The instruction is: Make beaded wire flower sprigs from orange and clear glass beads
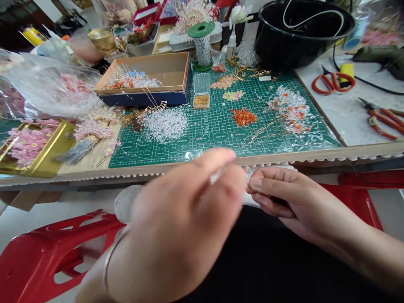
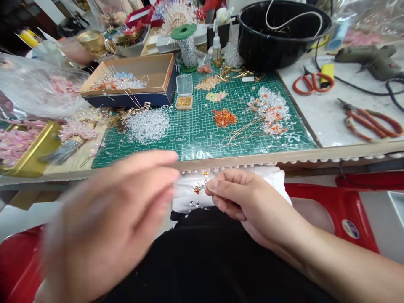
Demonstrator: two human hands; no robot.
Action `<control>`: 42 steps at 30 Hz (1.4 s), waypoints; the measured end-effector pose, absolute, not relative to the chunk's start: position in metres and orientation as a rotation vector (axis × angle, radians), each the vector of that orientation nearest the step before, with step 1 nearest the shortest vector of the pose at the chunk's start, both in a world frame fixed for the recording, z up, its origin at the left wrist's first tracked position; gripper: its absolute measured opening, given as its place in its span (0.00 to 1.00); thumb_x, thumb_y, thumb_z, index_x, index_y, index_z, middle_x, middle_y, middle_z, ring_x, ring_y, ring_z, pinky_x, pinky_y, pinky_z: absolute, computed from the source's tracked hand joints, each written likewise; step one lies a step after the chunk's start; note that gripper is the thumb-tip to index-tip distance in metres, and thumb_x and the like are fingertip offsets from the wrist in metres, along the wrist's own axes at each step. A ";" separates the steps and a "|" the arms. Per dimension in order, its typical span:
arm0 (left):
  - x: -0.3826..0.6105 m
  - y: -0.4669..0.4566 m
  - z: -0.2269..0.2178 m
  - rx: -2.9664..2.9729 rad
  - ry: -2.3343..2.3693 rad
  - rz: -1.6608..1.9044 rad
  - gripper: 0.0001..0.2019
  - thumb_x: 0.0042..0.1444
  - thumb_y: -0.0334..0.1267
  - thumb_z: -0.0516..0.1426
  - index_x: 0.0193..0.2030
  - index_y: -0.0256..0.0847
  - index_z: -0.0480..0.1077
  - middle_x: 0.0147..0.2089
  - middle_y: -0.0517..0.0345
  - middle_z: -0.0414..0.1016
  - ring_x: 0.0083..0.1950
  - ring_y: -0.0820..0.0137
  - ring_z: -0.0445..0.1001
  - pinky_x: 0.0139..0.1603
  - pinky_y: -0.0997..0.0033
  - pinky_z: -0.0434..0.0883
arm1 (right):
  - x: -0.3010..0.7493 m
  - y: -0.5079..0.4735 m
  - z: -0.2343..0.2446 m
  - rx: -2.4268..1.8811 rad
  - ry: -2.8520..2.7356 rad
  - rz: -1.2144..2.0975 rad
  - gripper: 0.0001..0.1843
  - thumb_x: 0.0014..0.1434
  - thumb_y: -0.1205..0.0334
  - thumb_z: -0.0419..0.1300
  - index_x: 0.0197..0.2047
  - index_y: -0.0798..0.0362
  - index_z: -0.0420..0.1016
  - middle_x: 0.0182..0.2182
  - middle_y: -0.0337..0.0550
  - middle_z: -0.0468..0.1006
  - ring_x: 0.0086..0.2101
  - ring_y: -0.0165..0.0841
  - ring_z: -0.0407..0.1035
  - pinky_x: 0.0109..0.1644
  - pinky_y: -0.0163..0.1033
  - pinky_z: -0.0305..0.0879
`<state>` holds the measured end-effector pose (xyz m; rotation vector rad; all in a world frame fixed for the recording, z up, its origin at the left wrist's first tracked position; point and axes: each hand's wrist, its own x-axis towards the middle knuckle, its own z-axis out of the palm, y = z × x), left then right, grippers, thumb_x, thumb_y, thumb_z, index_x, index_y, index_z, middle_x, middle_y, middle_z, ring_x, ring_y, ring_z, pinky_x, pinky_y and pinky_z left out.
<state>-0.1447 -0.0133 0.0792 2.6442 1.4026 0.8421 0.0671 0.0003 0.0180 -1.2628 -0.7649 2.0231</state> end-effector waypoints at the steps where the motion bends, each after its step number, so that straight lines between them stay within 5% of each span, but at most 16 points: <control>1: -0.138 -0.016 0.074 2.682 1.357 0.780 0.09 0.63 0.36 0.59 0.48 0.38 0.75 0.50 0.49 0.82 0.49 0.60 0.81 0.47 0.62 0.76 | 0.067 0.000 0.019 -1.255 -0.761 2.012 0.18 0.52 0.52 0.73 0.23 0.55 0.74 0.16 0.32 0.63 0.17 0.20 0.43 0.20 0.33 0.34; 6: -0.118 -0.015 0.041 2.920 1.297 0.805 0.03 0.60 0.35 0.62 0.37 0.38 0.74 0.36 0.54 0.82 0.31 0.66 0.78 0.30 0.67 0.72 | 0.066 -0.002 0.023 -1.250 -0.739 1.994 0.19 0.54 0.54 0.71 0.22 0.54 0.71 0.15 0.30 0.60 0.17 0.20 0.44 0.21 0.35 0.36; 11: -0.123 -0.010 0.037 2.784 1.290 0.674 0.02 0.63 0.30 0.58 0.41 0.37 0.73 0.32 0.58 0.79 0.31 0.68 0.77 0.32 0.67 0.70 | 0.066 -0.002 0.024 -1.276 -0.810 1.965 0.18 0.54 0.54 0.70 0.21 0.54 0.70 0.16 0.32 0.64 0.17 0.21 0.44 0.22 0.36 0.37; 21: -0.128 -0.004 0.045 2.319 1.197 0.736 0.08 0.67 0.33 0.55 0.41 0.41 0.76 0.39 0.59 0.81 0.40 0.71 0.78 0.42 0.72 0.71 | 0.067 -0.003 0.025 -1.261 -0.904 1.978 0.21 0.51 0.45 0.73 0.25 0.53 0.75 0.17 0.34 0.67 0.18 0.23 0.47 0.20 0.33 0.37; 27: -0.131 0.010 0.037 1.671 1.039 0.614 0.10 0.64 0.38 0.57 0.33 0.39 0.74 0.29 0.60 0.79 0.30 0.73 0.76 0.31 0.76 0.71 | 0.074 -0.009 0.018 -1.230 -1.075 1.893 0.17 0.55 0.46 0.71 0.28 0.50 0.78 0.21 0.36 0.70 0.25 0.29 0.61 0.29 0.35 0.54; 32: -0.129 0.018 0.019 1.242 0.870 0.539 0.07 0.59 0.36 0.59 0.31 0.37 0.71 0.24 0.59 0.75 0.26 0.74 0.73 0.28 0.75 0.70 | 0.075 -0.011 0.016 -1.236 -1.178 1.824 0.15 0.57 0.47 0.70 0.29 0.49 0.79 0.21 0.36 0.71 0.26 0.29 0.61 0.30 0.35 0.55; 37: -0.138 0.005 0.036 1.793 1.174 0.703 0.07 0.65 0.40 0.58 0.43 0.41 0.76 0.40 0.55 0.83 0.36 0.70 0.79 0.37 0.70 0.76 | 0.070 -0.006 0.024 -1.327 -0.987 1.925 0.21 0.50 0.42 0.73 0.26 0.52 0.76 0.17 0.34 0.65 0.20 0.25 0.52 0.21 0.34 0.44; 42: -0.152 -0.011 0.060 2.697 1.341 1.085 0.13 0.62 0.30 0.59 0.53 0.44 0.73 0.54 0.54 0.81 0.51 0.66 0.80 0.51 0.66 0.77 | 0.068 -0.006 0.023 -1.342 -0.953 1.956 0.21 0.51 0.44 0.72 0.24 0.52 0.74 0.16 0.34 0.63 0.18 0.24 0.48 0.21 0.35 0.38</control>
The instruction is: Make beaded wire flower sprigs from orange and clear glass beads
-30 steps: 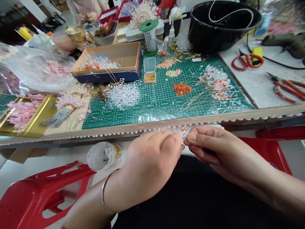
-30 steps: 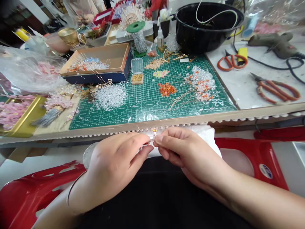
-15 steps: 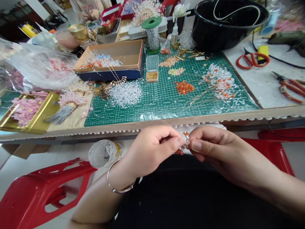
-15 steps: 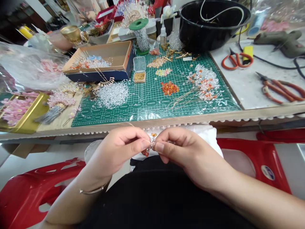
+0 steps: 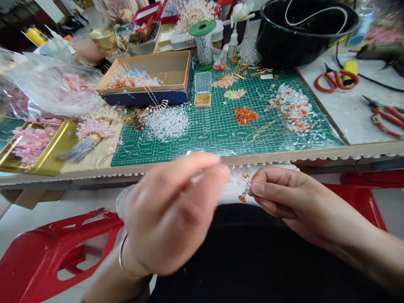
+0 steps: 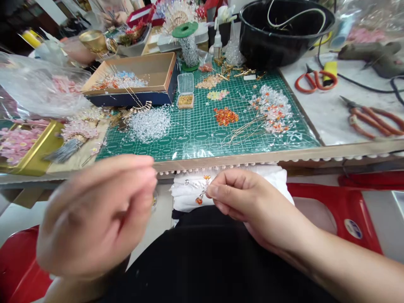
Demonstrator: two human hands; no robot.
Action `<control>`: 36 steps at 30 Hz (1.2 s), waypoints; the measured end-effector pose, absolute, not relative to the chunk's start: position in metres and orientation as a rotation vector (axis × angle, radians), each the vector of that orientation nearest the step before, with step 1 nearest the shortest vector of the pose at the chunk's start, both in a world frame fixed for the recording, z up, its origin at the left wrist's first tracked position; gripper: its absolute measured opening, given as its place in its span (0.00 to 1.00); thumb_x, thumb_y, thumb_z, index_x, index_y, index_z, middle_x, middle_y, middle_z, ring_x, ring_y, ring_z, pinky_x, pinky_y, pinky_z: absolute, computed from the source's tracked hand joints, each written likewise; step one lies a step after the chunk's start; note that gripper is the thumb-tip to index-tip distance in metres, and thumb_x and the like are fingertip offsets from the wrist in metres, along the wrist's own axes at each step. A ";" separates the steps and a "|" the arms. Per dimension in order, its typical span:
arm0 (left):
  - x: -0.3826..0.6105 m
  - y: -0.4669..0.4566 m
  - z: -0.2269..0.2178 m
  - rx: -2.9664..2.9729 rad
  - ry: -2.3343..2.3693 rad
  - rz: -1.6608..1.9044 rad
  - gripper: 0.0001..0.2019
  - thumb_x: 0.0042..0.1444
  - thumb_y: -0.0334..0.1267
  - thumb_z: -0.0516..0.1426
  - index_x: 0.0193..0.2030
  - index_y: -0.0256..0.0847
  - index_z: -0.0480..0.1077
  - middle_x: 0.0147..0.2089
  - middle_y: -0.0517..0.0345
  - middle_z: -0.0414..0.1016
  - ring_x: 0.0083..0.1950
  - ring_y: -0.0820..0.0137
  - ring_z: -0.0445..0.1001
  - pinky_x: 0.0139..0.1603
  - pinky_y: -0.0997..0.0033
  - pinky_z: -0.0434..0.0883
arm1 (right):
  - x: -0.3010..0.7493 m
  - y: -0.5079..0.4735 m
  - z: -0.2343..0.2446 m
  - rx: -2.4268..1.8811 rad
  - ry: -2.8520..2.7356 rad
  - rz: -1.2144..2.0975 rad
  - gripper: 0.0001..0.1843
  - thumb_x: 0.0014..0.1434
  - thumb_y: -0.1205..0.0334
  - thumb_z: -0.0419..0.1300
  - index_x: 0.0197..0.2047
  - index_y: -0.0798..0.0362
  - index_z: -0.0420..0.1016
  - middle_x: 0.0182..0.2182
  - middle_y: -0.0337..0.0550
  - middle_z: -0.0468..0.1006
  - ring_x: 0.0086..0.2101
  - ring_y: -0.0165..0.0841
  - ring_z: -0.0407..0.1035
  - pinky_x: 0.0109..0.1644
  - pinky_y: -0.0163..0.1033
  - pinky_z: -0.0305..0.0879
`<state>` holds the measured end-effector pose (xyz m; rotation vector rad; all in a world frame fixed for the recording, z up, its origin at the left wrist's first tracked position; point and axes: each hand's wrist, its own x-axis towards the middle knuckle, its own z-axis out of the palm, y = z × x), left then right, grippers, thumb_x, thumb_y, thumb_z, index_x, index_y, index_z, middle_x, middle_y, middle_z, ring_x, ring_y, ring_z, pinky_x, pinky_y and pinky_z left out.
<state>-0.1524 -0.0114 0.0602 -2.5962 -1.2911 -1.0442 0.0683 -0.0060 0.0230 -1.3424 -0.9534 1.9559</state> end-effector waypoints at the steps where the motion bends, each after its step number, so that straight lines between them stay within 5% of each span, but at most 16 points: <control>1: -0.152 -0.011 0.062 -2.661 -1.179 -0.951 0.13 0.63 0.30 0.58 0.53 0.43 0.73 0.56 0.53 0.80 0.53 0.66 0.79 0.53 0.67 0.76 | 0.068 -0.006 0.023 -1.339 -0.955 1.962 0.21 0.50 0.44 0.73 0.24 0.52 0.75 0.17 0.35 0.65 0.19 0.24 0.50 0.22 0.35 0.40; 3: -0.148 -0.008 0.061 -2.801 -1.051 -0.784 0.11 0.65 0.31 0.56 0.53 0.39 0.73 0.56 0.52 0.80 0.52 0.67 0.80 0.52 0.68 0.76 | 0.067 -0.007 0.022 -1.339 -0.958 1.972 0.22 0.49 0.43 0.73 0.24 0.52 0.75 0.19 0.37 0.68 0.20 0.25 0.52 0.22 0.35 0.42; 7: -0.139 -0.001 0.055 -2.880 -1.043 -0.671 0.08 0.66 0.32 0.55 0.41 0.37 0.77 0.37 0.57 0.81 0.34 0.68 0.76 0.35 0.66 0.73 | 0.065 -0.007 0.024 -1.357 -0.944 1.958 0.25 0.46 0.40 0.74 0.22 0.53 0.74 0.16 0.35 0.65 0.20 0.24 0.51 0.22 0.34 0.42; 10: -0.135 -0.004 0.052 -2.896 -1.097 -0.707 0.11 0.65 0.32 0.55 0.33 0.39 0.76 0.29 0.58 0.76 0.29 0.71 0.70 0.32 0.68 0.70 | 0.065 -0.007 0.024 -1.360 -0.920 1.957 0.25 0.46 0.41 0.75 0.23 0.53 0.75 0.17 0.35 0.65 0.20 0.24 0.53 0.23 0.33 0.43; 17: -0.134 -0.013 0.043 -2.973 -1.205 -0.803 0.11 0.65 0.31 0.54 0.34 0.37 0.75 0.26 0.60 0.71 0.27 0.71 0.67 0.31 0.67 0.65 | 0.064 -0.007 0.023 -1.311 -0.847 2.006 0.23 0.48 0.44 0.75 0.23 0.53 0.74 0.16 0.33 0.64 0.19 0.22 0.48 0.20 0.32 0.38; 29: -0.145 -0.004 0.042 -3.350 -2.000 -1.187 0.08 0.65 0.31 0.55 0.42 0.39 0.78 0.38 0.62 0.82 0.37 0.75 0.78 0.39 0.77 0.70 | 0.061 -0.007 0.023 -1.230 -0.851 2.111 0.19 0.50 0.47 0.74 0.25 0.53 0.77 0.17 0.34 0.66 0.18 0.21 0.46 0.20 0.32 0.36; 36: -0.146 0.008 0.025 -3.499 -2.644 -1.278 0.12 0.58 0.45 0.64 0.35 0.41 0.68 0.23 0.68 0.62 0.24 0.77 0.58 0.25 0.75 0.56 | 0.062 -0.011 0.021 -1.179 -0.910 2.149 0.17 0.53 0.48 0.73 0.26 0.53 0.77 0.16 0.33 0.65 0.18 0.22 0.46 0.21 0.31 0.40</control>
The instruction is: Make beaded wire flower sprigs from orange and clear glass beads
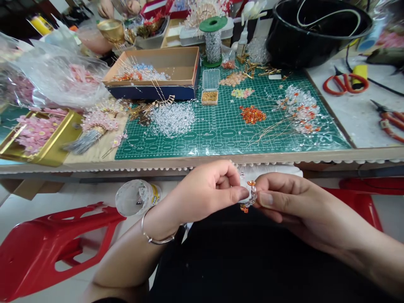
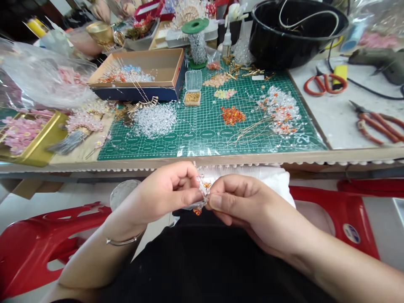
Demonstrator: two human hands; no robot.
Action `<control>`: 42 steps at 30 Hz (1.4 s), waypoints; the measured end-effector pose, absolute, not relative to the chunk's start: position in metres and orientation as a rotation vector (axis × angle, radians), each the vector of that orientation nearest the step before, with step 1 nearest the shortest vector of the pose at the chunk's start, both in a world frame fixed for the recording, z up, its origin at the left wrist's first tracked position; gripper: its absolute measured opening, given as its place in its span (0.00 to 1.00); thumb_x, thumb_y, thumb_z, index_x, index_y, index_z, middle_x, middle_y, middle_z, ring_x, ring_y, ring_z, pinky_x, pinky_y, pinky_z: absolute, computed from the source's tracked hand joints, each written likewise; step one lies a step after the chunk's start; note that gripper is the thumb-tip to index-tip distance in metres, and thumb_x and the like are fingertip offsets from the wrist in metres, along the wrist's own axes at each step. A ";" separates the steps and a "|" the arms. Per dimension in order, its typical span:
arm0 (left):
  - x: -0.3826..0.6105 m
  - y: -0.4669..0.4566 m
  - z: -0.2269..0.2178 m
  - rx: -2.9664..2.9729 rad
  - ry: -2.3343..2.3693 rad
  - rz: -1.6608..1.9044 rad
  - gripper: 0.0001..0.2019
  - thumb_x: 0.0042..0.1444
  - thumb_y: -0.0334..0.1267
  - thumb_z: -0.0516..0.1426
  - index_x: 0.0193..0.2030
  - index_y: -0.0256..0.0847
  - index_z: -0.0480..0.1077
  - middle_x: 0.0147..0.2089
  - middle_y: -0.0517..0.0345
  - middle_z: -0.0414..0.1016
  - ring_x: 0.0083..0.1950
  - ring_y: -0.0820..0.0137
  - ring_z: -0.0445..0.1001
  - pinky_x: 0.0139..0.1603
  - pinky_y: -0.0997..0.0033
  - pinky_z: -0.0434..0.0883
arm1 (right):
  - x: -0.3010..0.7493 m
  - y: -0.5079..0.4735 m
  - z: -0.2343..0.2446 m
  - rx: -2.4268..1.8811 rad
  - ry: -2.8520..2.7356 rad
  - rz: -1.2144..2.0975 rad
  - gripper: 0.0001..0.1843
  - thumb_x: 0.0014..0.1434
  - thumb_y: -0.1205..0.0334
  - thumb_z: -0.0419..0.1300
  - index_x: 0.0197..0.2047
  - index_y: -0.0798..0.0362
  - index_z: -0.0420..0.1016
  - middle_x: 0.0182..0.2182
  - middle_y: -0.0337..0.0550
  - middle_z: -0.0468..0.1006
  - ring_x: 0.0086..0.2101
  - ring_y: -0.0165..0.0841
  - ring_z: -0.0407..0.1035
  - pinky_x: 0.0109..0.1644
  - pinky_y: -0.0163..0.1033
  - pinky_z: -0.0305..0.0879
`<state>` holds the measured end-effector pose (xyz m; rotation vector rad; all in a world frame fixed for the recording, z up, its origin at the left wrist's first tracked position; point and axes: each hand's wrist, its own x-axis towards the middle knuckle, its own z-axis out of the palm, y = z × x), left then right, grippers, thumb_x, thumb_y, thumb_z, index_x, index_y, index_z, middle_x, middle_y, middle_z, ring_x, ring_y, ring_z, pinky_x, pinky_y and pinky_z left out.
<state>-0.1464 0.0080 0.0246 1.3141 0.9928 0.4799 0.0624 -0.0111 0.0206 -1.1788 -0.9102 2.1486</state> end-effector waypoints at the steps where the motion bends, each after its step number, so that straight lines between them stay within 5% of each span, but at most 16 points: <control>1: -0.145 0.009 0.020 1.212 0.943 0.485 0.15 0.55 0.46 0.66 0.34 0.41 0.66 0.23 0.68 0.61 0.24 0.77 0.57 0.25 0.75 0.55 | 0.062 -0.012 0.020 -1.180 -0.922 2.135 0.18 0.53 0.48 0.73 0.26 0.53 0.77 0.16 0.33 0.65 0.19 0.23 0.48 0.21 0.31 0.41; 5: -0.136 0.010 0.007 0.937 0.836 0.543 0.19 0.52 0.48 0.68 0.34 0.40 0.65 0.25 0.67 0.63 0.24 0.80 0.54 0.25 0.76 0.51 | 0.062 -0.011 0.019 -1.245 -0.982 1.974 0.18 0.53 0.48 0.73 0.25 0.52 0.77 0.18 0.34 0.67 0.22 0.25 0.56 0.23 0.30 0.48; 11: -0.139 0.007 0.009 0.790 0.739 0.493 0.17 0.61 0.49 0.60 0.34 0.35 0.73 0.19 0.70 0.51 0.20 0.81 0.44 0.22 0.73 0.41 | 0.062 -0.004 0.020 -1.234 -0.882 1.920 0.17 0.55 0.50 0.72 0.26 0.53 0.76 0.18 0.32 0.66 0.18 0.20 0.45 0.20 0.30 0.38; 24: -0.131 0.003 0.018 0.599 0.603 0.239 0.12 0.56 0.43 0.60 0.32 0.35 0.75 0.21 0.59 0.74 0.13 0.80 0.60 0.12 0.76 0.50 | 0.069 -0.011 0.016 -1.347 -1.295 1.528 0.16 0.61 0.46 0.67 0.30 0.48 0.77 0.25 0.35 0.72 0.27 0.29 0.65 0.31 0.34 0.63; 27: -0.127 0.004 0.018 0.777 0.710 0.264 0.12 0.59 0.44 0.59 0.33 0.37 0.74 0.20 0.63 0.70 0.15 0.79 0.62 0.16 0.77 0.56 | 0.068 -0.012 0.021 -1.284 -1.182 1.655 0.17 0.61 0.47 0.66 0.28 0.50 0.74 0.23 0.35 0.72 0.24 0.27 0.64 0.28 0.32 0.61; 30: -0.128 0.004 0.015 1.140 0.968 0.385 0.15 0.60 0.48 0.60 0.29 0.38 0.71 0.20 0.65 0.68 0.21 0.78 0.63 0.23 0.76 0.60 | 0.066 -0.011 0.026 -1.314 -1.023 1.770 0.20 0.58 0.48 0.69 0.24 0.52 0.72 0.19 0.34 0.68 0.18 0.23 0.54 0.20 0.30 0.48; 33: -0.131 0.003 0.012 1.529 1.227 0.593 0.16 0.61 0.49 0.60 0.30 0.39 0.72 0.25 0.62 0.71 0.26 0.75 0.66 0.28 0.74 0.61 | 0.066 -0.008 0.027 -1.311 -0.904 1.912 0.20 0.54 0.50 0.71 0.23 0.54 0.72 0.16 0.33 0.65 0.17 0.21 0.46 0.18 0.31 0.37; 38: -0.140 0.004 0.011 2.025 1.293 0.758 0.14 0.67 0.44 0.55 0.35 0.41 0.78 0.31 0.56 0.79 0.35 0.68 0.73 0.40 0.68 0.66 | 0.067 -0.003 0.022 -1.176 -0.782 2.156 0.15 0.55 0.53 0.70 0.27 0.54 0.74 0.16 0.32 0.65 0.16 0.19 0.40 0.19 0.32 0.33; 42: -0.146 0.006 0.021 2.127 1.221 0.696 0.11 0.65 0.45 0.58 0.45 0.45 0.80 0.53 0.51 0.77 0.47 0.64 0.74 0.51 0.63 0.68 | 0.068 -0.001 0.022 -1.173 -0.809 2.173 0.16 0.56 0.53 0.69 0.26 0.54 0.74 0.16 0.31 0.65 0.15 0.19 0.40 0.20 0.33 0.33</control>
